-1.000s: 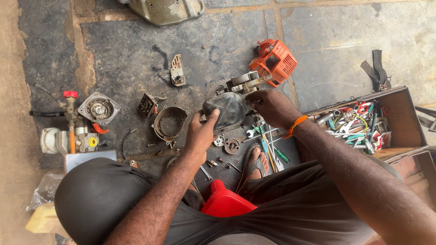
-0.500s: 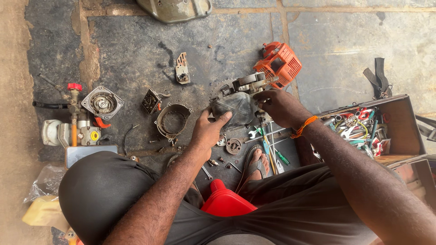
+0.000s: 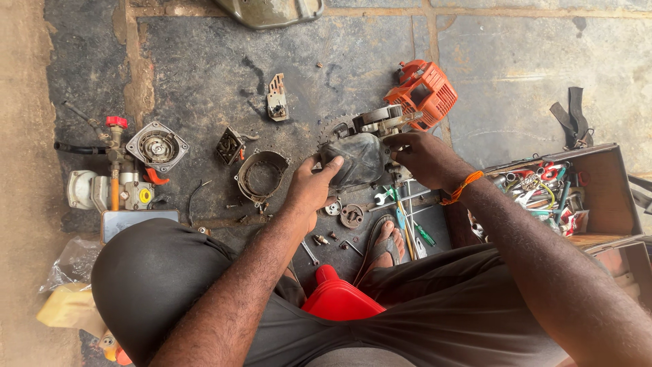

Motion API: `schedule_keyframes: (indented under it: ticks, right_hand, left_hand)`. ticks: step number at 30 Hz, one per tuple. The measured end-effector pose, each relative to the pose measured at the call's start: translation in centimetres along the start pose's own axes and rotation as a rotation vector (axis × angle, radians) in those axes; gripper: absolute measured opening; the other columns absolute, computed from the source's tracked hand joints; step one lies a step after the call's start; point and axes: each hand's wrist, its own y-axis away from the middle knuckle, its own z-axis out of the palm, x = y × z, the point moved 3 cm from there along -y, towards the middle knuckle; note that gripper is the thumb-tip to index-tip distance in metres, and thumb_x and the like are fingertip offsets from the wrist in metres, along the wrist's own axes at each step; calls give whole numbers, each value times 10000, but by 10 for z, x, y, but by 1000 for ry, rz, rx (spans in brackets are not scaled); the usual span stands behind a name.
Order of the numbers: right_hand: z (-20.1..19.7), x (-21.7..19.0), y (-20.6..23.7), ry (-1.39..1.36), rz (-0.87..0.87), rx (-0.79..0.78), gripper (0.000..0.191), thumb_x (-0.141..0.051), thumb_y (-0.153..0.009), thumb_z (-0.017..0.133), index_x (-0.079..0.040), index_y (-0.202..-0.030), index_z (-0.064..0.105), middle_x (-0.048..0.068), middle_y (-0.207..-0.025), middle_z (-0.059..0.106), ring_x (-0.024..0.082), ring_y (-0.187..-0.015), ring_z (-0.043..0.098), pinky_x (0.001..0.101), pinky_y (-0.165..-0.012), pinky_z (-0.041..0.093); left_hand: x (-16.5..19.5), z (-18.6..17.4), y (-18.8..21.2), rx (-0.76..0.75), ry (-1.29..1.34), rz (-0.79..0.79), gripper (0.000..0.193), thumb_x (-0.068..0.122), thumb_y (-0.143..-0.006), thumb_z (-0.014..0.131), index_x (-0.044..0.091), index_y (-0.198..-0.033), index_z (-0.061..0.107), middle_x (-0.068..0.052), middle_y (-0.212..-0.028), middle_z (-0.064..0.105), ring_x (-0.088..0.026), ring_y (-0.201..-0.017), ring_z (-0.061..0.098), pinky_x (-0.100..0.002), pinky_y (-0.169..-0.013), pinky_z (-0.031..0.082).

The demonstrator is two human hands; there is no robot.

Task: The person sits on a small stool and uses a screwdriver to remove screws from a small engine block. They then detach a cover, inspect the internal components, and reattach the cover, securing it with the screws.

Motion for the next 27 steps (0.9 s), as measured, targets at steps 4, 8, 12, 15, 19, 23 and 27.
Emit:
schedule_keyframes:
  ticks: [4, 8, 12, 15, 19, 23, 27]
  right_hand:
    - [1, 0, 0, 58, 64, -12, 382, -207, -995, 585, -151, -1366, 659, 133, -1139, 766, 243, -1020, 754, 388, -909, 591]
    - [1, -1, 0, 62, 56, -5, 363, -219, -990, 613, -108, -1329, 680, 118, -1162, 762, 234, -1045, 743, 391, -931, 579]
    - [-8, -7, 7, -388, -53, -21, 359, -223, -987, 632, -38, -1289, 691, 93, -1208, 756, 199, -1085, 742, 363, -972, 580]
    - [-14, -16, 16, -532, -145, -130, 357, -241, -988, 653, -22, -1266, 703, 99, -1190, 772, 195, -1083, 740, 349, -994, 581]
    - [-14, -28, 22, -85, -143, -32, 318, -268, -981, 650, -77, -1223, 727, 81, -1102, 794, 193, -998, 760, 352, -900, 590]
    - [-21, -32, 23, 160, -75, 135, 287, -310, -993, 656, -87, -1147, 749, 85, -1042, 802, 213, -971, 771, 371, -869, 595]
    - [-36, -29, 27, 205, -78, 103, 382, -376, -986, 650, -102, -1249, 686, 103, -1134, 774, 250, -1042, 752, 404, -930, 582]
  left_hand:
    - [0, -1, 1, -4, -16, -16, 664, 462, -946, 621, 119, -1488, 449, -163, -1325, 596, -248, -1230, 636, -409, -921, 627]
    - [1, -2, 4, -11, -26, 13, 794, 534, -868, 645, 99, -1492, 417, -176, -1317, 586, -244, -1198, 649, -397, -877, 639]
    - [4, -7, 4, 73, 14, -2, 983, 787, -849, 510, 12, -1448, 434, -196, -1242, 589, -245, -1160, 654, -420, -895, 590]
    - [7, -12, 0, 151, 65, -3, 984, 830, -863, 450, 8, -1399, 515, -143, -1219, 591, -224, -1168, 603, -465, -968, 482]
    - [14, -18, 0, 186, 182, 143, 774, 620, -914, 581, -90, -1218, 619, -205, -1098, 636, -346, -1100, 660, -595, -1033, 501]
    - [26, -27, 8, 280, 3, 154, 532, 564, -883, 552, 83, -986, 756, -97, -1067, 741, -250, -1076, 704, -439, -969, 520]
    - [23, -33, 20, 121, -415, 54, 528, 594, -960, 601, 79, -957, 715, -109, -1019, 696, -254, -1012, 679, -470, -895, 513]
